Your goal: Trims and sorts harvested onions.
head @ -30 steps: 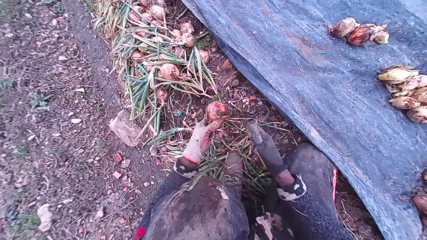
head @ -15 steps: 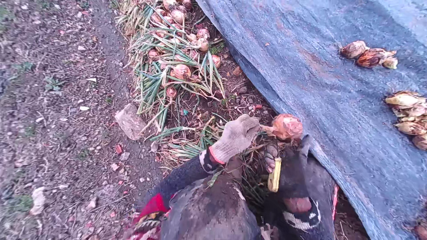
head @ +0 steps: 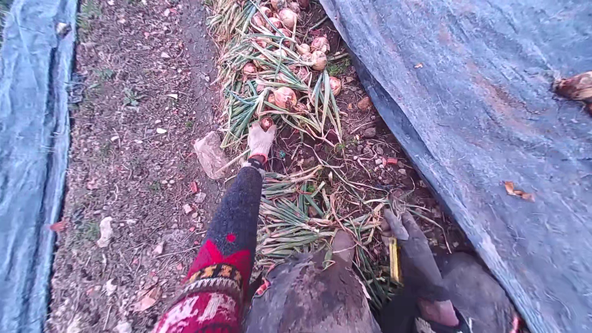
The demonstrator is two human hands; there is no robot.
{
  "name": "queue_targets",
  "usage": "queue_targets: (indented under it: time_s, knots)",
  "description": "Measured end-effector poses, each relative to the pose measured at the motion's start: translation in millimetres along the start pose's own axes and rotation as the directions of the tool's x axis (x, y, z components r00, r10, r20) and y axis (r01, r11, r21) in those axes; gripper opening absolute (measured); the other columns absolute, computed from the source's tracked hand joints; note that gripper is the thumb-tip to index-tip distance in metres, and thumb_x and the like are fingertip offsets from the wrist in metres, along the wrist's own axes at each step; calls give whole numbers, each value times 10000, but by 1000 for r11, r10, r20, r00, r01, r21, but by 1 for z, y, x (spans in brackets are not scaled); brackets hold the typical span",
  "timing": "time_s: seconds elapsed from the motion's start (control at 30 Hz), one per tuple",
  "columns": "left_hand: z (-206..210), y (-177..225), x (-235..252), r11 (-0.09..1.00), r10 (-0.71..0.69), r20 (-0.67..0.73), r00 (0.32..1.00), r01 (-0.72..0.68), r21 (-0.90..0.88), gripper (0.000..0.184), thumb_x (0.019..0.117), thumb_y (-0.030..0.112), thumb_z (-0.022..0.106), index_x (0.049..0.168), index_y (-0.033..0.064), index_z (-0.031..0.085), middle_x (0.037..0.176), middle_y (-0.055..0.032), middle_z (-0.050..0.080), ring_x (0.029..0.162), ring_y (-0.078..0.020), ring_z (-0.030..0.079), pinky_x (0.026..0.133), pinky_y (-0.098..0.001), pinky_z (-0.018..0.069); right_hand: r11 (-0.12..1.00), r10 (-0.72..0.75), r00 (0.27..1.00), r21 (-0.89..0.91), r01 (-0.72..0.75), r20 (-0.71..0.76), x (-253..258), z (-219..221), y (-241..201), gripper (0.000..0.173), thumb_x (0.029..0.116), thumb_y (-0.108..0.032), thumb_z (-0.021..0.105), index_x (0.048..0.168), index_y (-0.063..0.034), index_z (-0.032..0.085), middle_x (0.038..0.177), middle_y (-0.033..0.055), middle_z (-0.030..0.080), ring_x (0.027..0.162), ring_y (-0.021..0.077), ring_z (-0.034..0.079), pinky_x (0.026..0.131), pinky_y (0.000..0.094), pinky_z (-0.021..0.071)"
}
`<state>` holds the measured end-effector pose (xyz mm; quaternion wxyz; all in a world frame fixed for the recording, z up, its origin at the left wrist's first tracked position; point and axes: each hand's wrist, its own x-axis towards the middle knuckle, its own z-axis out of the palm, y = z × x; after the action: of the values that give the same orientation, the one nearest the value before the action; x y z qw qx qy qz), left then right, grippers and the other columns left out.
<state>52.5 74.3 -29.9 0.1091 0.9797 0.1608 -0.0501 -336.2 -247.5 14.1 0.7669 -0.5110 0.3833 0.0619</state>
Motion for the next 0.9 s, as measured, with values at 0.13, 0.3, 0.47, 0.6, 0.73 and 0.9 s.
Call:
queue_targets:
  time_s: [0.13,0.3,0.47,0.6,0.73,0.9]
  knots:
    - [10,13,9,998,37,-46,998,-35,44,792,773,636,765,1325,90,611,1258,-219,654,1158,-411,643,938,-660,513,984,-30,1000,-177,30,5,9,10,8,539,905,-438,743,1298,-89,623,891,71,711,711,174,679,634,361,600]
    - [16,28,-96,837,538,53,841,-526,-149,772,751,472,825,1388,94,607,1379,-152,608,1312,-285,558,1139,-483,440,934,-87,996,-347,81,-1,17,20,8,614,975,-495,625,1437,-97,556,1087,63,728,910,140,703,840,374,601]
    - [-1,51,-234,614,705,433,561,-179,-768,797,743,470,878,1373,71,596,1289,-71,680,1136,-159,680,972,-391,602,926,-214,973,-298,231,89,14,25,15,708,977,-545,608,1489,-70,493,1365,74,642,1234,105,615,1074,350,516]
    - [-30,66,-290,727,654,717,242,63,-684,590,820,412,840,1287,101,658,1058,-69,738,828,-173,722,719,-366,635,950,-297,950,-75,304,92,3,28,12,567,1007,-471,601,1370,-37,601,1168,68,729,1054,126,700,960,347,588]
    - [-41,62,-287,669,740,607,289,-223,-709,634,789,400,867,1323,131,655,1199,6,722,1036,-89,708,914,-325,621,961,-273,957,-24,277,96,0,27,11,421,1010,-409,627,1252,-72,698,831,56,707,642,129,629,598,313,568]
    - [-18,39,-250,814,529,386,756,-322,-484,687,813,489,802,1351,96,638,1236,-61,700,1095,-124,676,961,-363,571,875,-472,859,228,427,200,-41,32,-16,298,1043,-362,574,1020,-115,738,653,-23,599,521,71,540,491,261,509]
